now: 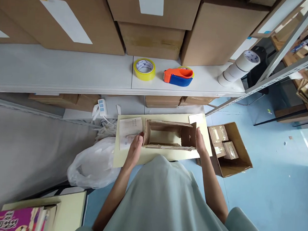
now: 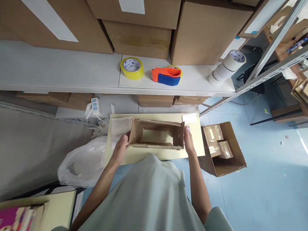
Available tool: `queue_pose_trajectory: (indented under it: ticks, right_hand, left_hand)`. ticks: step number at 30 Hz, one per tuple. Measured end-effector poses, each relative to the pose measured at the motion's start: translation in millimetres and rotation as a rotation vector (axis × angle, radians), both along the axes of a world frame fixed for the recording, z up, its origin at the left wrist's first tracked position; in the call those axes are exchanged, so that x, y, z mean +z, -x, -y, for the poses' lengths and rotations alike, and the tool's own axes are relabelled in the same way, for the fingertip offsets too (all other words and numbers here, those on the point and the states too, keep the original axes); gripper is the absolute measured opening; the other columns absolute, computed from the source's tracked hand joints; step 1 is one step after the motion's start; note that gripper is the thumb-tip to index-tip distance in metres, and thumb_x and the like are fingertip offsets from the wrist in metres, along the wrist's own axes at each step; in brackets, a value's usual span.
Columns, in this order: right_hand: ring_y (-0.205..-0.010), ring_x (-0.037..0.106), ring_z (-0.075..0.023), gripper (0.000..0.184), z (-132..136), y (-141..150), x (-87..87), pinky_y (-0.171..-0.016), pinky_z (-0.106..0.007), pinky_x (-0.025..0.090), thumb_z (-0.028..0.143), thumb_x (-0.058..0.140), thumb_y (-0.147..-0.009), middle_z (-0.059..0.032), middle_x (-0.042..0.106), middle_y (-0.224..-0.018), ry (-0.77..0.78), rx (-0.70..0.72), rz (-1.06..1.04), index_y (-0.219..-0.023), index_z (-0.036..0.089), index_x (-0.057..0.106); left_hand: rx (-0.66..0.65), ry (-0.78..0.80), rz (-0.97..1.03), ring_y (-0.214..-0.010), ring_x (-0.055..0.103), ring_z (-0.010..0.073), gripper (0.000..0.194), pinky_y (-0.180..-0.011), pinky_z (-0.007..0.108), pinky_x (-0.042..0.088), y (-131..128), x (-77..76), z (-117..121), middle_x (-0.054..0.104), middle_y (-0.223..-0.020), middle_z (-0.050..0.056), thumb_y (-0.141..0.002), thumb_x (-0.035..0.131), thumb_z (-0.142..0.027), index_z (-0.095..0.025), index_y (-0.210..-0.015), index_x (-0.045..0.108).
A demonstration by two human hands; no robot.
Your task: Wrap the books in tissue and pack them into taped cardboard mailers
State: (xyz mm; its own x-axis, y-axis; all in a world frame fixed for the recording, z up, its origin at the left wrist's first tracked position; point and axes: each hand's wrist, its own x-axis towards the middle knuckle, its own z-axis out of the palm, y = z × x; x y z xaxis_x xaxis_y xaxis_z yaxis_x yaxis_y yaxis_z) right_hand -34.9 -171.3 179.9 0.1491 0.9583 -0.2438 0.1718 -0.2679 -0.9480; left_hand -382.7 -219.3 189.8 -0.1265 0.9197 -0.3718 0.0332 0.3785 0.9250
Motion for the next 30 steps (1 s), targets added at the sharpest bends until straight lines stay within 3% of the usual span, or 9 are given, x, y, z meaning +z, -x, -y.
queue_pose_trajectory:
  ticks: [2,4,6,8,11,16,19,23,30]
  right_hand:
    - [-0.154,0.053,-0.0351,0.083,-12,-9,13.8,-0.127,-0.055,0.045,0.084,0.036,-0.103,-0.012,0.062,-0.161,-0.022,0.026,0.014,-0.156,0.026,0.062]
    - [-0.153,0.053,-0.0351,0.08,-25,-15,27.3,-0.127,-0.055,0.045,0.082,0.052,-0.1,-0.0128,0.058,-0.164,-0.085,0.124,0.11,-0.156,0.026,0.062]
    - [-0.152,0.052,-0.0368,0.081,-39,-18,37.8,-0.127,-0.055,0.044,0.078,0.073,-0.089,-0.0131,0.056,-0.165,-0.155,0.254,0.265,-0.151,0.027,0.065]
    - [-0.147,0.056,-0.0382,0.07,-52,-18,44.3,-0.125,-0.057,0.045,0.073,0.081,-0.085,-0.0131,0.06,-0.16,-0.203,0.354,0.392,-0.138,0.029,0.074]
    - [-0.129,0.065,-0.0369,0.044,-72,-17,48.4,-0.116,-0.056,0.051,0.068,0.07,-0.096,-0.0134,0.073,-0.137,-0.267,0.38,0.486,-0.111,0.028,0.082]
    - [-0.079,0.069,-0.0262,0.054,-103,-15,49.5,-0.086,-0.045,0.058,0.073,0.057,-0.102,-0.012,0.077,-0.11,-0.248,0.339,0.513,-0.097,0.024,0.079]
    - [-0.063,0.065,-0.0207,0.059,-112,-9,48.0,-0.077,-0.04,0.056,0.077,0.054,-0.101,-0.0099,0.078,-0.105,-0.187,0.343,0.48,-0.101,0.022,0.076]
    - [-0.072,0.074,-0.0245,0.06,-111,1,43.9,-0.074,-0.036,0.057,0.08,0.051,-0.102,-0.0066,0.078,-0.093,-0.105,0.376,0.372,-0.108,0.024,0.07]
    - [-0.082,0.078,-0.0269,0.061,-102,1,41.2,-0.073,-0.037,0.061,0.082,0.049,-0.102,-0.0068,0.078,-0.093,0.034,0.488,0.195,-0.106,0.025,0.07]
  left_hand:
    - [0.022,-0.05,-0.106,-0.147,0.059,0.0346,0.069,-0.125,0.05,0.047,-9,7.8,-2,0.065,-0.156,0.014,-0.096,0.065,-0.07,-0.023,-0.147,0.064]
    - [0.022,-0.07,-0.194,-0.142,0.063,0.0352,0.068,-0.123,0.052,0.048,-18,11.2,-3,0.068,-0.151,0.015,-0.092,0.074,-0.061,-0.022,-0.146,0.063]
    - [0.029,-0.067,-0.254,-0.141,0.064,0.0359,0.064,-0.123,0.053,0.048,-24,10.9,-3,0.069,-0.149,0.015,-0.092,0.074,-0.053,-0.021,-0.146,0.062]
    - [0.051,-0.056,-0.284,-0.142,0.063,0.0359,0.063,-0.123,0.054,0.048,-28,9.1,0,0.067,-0.152,0.015,-0.092,0.071,-0.047,-0.021,-0.149,0.059]
    - [0.086,-0.07,-0.311,-0.145,0.061,0.0343,0.066,-0.124,0.052,0.049,-30,8.8,10,0.063,-0.158,0.014,-0.091,0.067,-0.04,-0.023,-0.154,0.055]
    - [0.031,-0.137,-0.396,-0.155,0.052,0.0315,0.072,-0.13,0.051,0.044,-35,25.4,33,0.051,-0.169,0.011,-0.094,0.063,-0.034,-0.027,-0.163,0.047]
    - [-0.12,-0.151,-0.468,-0.161,0.044,0.0313,0.066,-0.132,0.052,0.04,-40,39.6,41,0.046,-0.173,0.009,-0.1,0.062,-0.037,-0.031,-0.164,0.048]
    - [-0.264,-0.158,-0.56,-0.161,0.043,0.0317,0.054,-0.133,0.054,0.039,-46,46.3,42,0.054,-0.168,0.008,-0.104,0.062,-0.05,-0.031,-0.154,0.061]
    - [-0.374,-0.093,-0.633,-0.158,0.047,0.0374,0.084,-0.129,0.05,0.044,-32,36.6,31,0.058,-0.165,0.007,-0.081,0.084,-0.071,-0.032,-0.152,0.065]
